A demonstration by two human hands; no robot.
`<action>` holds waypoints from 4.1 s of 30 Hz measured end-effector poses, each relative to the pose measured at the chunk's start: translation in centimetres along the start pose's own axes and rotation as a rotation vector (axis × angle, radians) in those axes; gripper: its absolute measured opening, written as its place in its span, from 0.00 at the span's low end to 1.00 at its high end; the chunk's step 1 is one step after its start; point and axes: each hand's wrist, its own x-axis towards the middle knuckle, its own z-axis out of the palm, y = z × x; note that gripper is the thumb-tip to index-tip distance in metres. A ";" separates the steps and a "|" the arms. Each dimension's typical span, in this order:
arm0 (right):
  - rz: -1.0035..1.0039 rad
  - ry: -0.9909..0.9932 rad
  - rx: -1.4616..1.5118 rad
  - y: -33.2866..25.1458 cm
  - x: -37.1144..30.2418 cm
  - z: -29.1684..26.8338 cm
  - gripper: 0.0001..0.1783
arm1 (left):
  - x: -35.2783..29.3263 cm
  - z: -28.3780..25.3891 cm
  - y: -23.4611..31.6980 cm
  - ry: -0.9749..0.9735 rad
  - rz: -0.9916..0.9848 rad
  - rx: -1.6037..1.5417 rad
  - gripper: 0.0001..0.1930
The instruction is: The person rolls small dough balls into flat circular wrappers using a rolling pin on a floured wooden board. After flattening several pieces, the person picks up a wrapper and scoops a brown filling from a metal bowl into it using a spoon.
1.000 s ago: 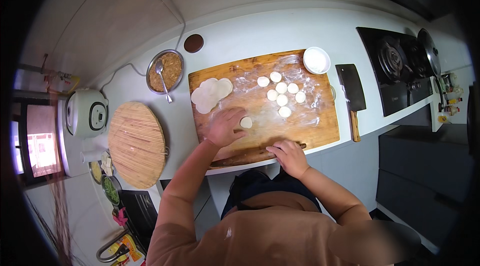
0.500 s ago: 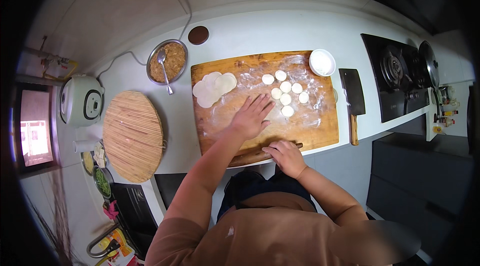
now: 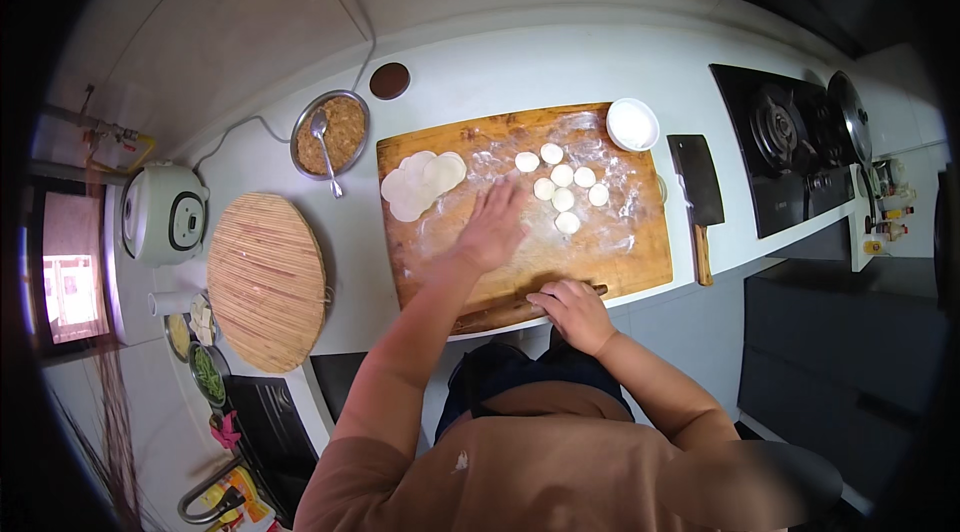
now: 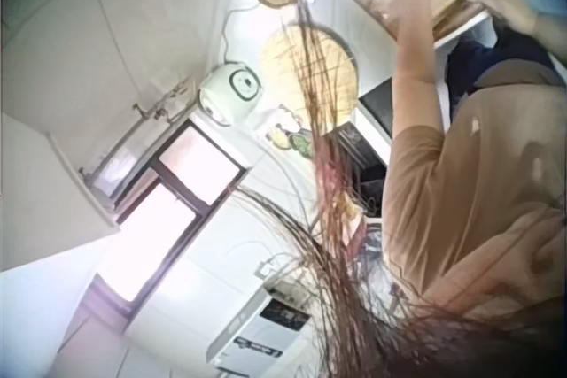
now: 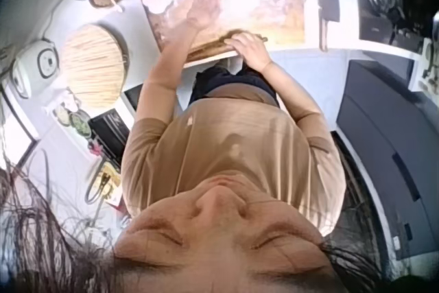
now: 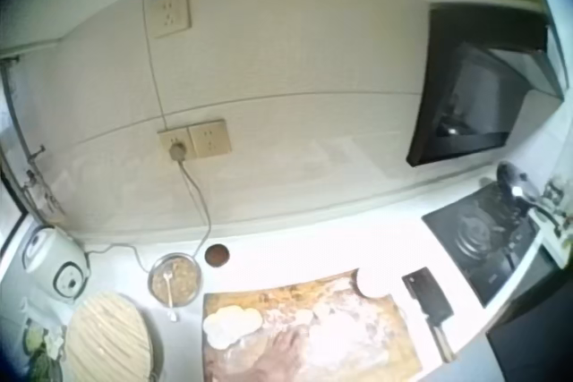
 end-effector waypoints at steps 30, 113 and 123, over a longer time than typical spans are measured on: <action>0.102 0.028 -0.243 2.1 10.4 2.9 0.39 | -10.7 -0.7 -5.5 0.408 -0.158 0.205 0.38; 0.193 -0.037 -0.234 3.1 11.5 3.0 0.43 | -10.5 0.7 -4.0 0.388 -0.273 0.158 0.43; 0.220 -0.137 -0.126 0.4 3.6 3.0 0.46 | -14.9 0.3 -2.0 0.184 -0.076 0.134 0.43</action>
